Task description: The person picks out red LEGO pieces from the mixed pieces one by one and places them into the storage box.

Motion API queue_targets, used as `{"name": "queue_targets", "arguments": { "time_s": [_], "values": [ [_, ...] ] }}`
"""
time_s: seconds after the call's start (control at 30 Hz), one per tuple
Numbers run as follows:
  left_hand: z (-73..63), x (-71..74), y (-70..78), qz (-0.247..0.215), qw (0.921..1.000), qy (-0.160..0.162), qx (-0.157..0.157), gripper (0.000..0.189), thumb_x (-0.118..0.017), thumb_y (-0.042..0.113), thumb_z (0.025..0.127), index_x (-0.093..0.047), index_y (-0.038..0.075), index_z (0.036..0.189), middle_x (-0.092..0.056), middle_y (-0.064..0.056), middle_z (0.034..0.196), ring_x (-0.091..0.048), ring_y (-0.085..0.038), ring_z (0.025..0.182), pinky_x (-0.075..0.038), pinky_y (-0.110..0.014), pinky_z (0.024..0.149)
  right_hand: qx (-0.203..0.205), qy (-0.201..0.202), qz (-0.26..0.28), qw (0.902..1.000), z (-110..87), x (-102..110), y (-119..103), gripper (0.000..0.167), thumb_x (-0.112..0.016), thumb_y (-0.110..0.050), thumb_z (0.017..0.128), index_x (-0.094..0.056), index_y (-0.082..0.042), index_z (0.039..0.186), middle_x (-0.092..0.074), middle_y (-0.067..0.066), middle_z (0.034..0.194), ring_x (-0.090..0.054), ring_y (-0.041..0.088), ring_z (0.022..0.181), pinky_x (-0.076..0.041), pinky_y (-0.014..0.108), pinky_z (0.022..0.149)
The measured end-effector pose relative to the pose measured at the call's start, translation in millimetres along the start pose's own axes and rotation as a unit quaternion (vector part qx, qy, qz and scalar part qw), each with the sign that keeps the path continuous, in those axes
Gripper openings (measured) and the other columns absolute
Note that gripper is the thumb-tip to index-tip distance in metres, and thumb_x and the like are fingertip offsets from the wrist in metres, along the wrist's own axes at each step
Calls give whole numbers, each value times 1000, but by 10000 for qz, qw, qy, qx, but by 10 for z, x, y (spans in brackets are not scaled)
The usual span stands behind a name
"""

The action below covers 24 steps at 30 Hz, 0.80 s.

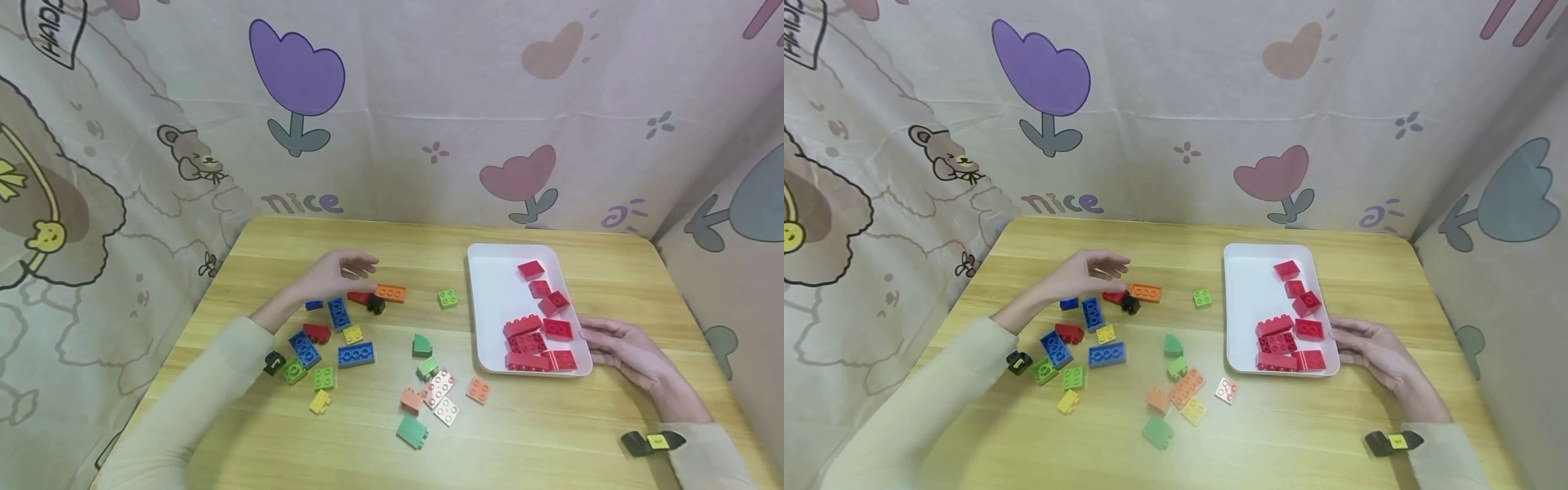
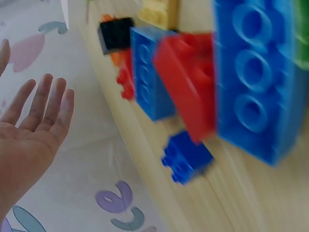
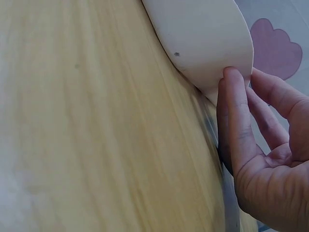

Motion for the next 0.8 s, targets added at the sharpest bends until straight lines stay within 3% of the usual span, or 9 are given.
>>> {"name": "queue_targets", "arguments": {
  "time_s": [0.2, 0.5, 0.8],
  "values": [
    [-62, 28, -195, 386, 9991, -84, 169, 65, -85, 26, 90, -59, 4, 146, -63, -23, 147, -60, -40, 135, -52, -56, 113, 21, 1, 41, 10000, -6, -7, 3, 37, -54, -1, 108, -79, -26, 120, -79, -13, 118, -77, 8, 105, -66, 31, 85],
    [-34, -43, -417, 1016, 9934, -297, 443, 69, -86, 24, 89, -57, 3, 148, -61, -17, 152, -55, -40, 142, -48, -56, 118, -78, 175, -38, 9998, -11, 8, 7, 36, -57, -3, 107, -80, -29, 117, -79, -15, 116, -77, 7, 103, -66, 30, 84],
    [32, -139, -507, 1098, 9923, -480, 304, 60, -84, 16, 90, -60, 2, 144, -66, -17, 145, -63, -36, 133, -54, -51, 112, -84, 222, -180, 9996, -19, 9, 2, 34, -58, -4, 107, -79, -29, 118, -79, -17, 116, -77, 6, 103, -66, 30, 84]
  ]
}}
Point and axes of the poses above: each hand's wrist, its own z-axis towards the middle knuckle, its own x-axis out of the back of the hand, y = z × x, the point moved 6 cm from there along z, towards the middle knuckle
